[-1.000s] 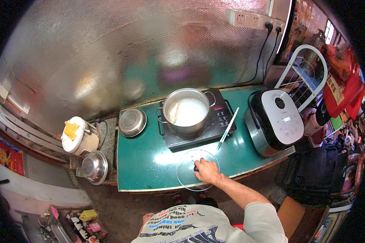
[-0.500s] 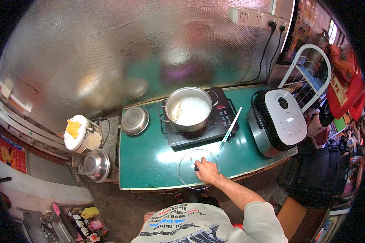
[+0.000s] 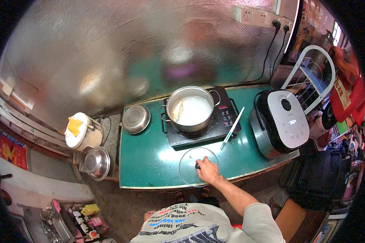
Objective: The recorder prepares noodles by boiling them in a pot on an induction stove, then rinses and stores the equipment.
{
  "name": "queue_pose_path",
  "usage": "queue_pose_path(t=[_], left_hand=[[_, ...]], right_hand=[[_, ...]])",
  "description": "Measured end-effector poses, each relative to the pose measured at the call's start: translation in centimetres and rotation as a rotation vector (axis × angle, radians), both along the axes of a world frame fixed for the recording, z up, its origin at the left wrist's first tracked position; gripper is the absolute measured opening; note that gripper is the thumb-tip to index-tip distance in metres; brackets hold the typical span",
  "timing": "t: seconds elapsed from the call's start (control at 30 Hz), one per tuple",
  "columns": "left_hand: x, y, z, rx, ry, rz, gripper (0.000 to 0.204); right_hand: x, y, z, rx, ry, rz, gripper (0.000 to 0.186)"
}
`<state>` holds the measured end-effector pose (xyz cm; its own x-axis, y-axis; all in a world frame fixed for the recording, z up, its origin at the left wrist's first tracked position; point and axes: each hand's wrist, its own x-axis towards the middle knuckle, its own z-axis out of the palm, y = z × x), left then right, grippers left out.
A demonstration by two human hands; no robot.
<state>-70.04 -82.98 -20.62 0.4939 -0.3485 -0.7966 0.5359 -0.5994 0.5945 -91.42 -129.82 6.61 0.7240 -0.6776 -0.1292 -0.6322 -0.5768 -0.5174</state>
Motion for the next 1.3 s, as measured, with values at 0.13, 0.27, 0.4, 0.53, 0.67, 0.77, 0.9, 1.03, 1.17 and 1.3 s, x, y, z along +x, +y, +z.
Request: queue_pose_path(t=[0.13,0.27,0.4,0.53,0.67,0.77,0.9,1.03,1.17,1.3], left_hand=[[-0.5,0.9,0.5,-0.047,0.026,0.095,0.014],[-1.9,-1.4,2.8,-0.013,-0.049,0.106,0.012],[-2.8,-0.5,3.5,0.05,-0.098,0.142,0.014],[-3.5,-0.1,4.0,-0.002,-0.025,0.154,0.014],[-5.1,-1.1,5.7,0.112,-0.186,0.173,0.012],[-5.9,-1.6,7.6,0.145,-0.226,0.12,0.011],[-7.0,-2.2,9.8,0.128,-0.249,0.176,0.01],[-6.9,1.3,10.0,0.092,-0.291,0.285,0.01],[-4.4,0.1,12.4,0.212,-0.251,0.379,0.017],[-0.2,-0.9,12.5,0.278,-0.369,0.314,0.026]], right_hand=[[0.4,0.6,0.7,0.033,-0.051,-0.059,0.038],[-0.3,1.1,0.6,0.068,-0.239,-0.186,0.033],[1.1,3.2,1.8,0.293,-0.362,-0.063,0.029],[2.3,6.1,1.6,0.405,-0.334,0.229,0.021],[1.8,8.2,1.8,0.457,-0.325,0.45,0.02],[0.7,8.3,1.2,0.49,-0.276,0.526,0.021],[-0.4,7.7,0.0,0.503,-0.285,0.511,0.021],[-0.1,7.6,1.1,0.516,-0.288,0.522,0.021],[0.2,7.7,0.8,0.5,-0.295,0.472,0.022],[1.0,7.9,0.7,0.466,-0.296,0.413,0.021]])
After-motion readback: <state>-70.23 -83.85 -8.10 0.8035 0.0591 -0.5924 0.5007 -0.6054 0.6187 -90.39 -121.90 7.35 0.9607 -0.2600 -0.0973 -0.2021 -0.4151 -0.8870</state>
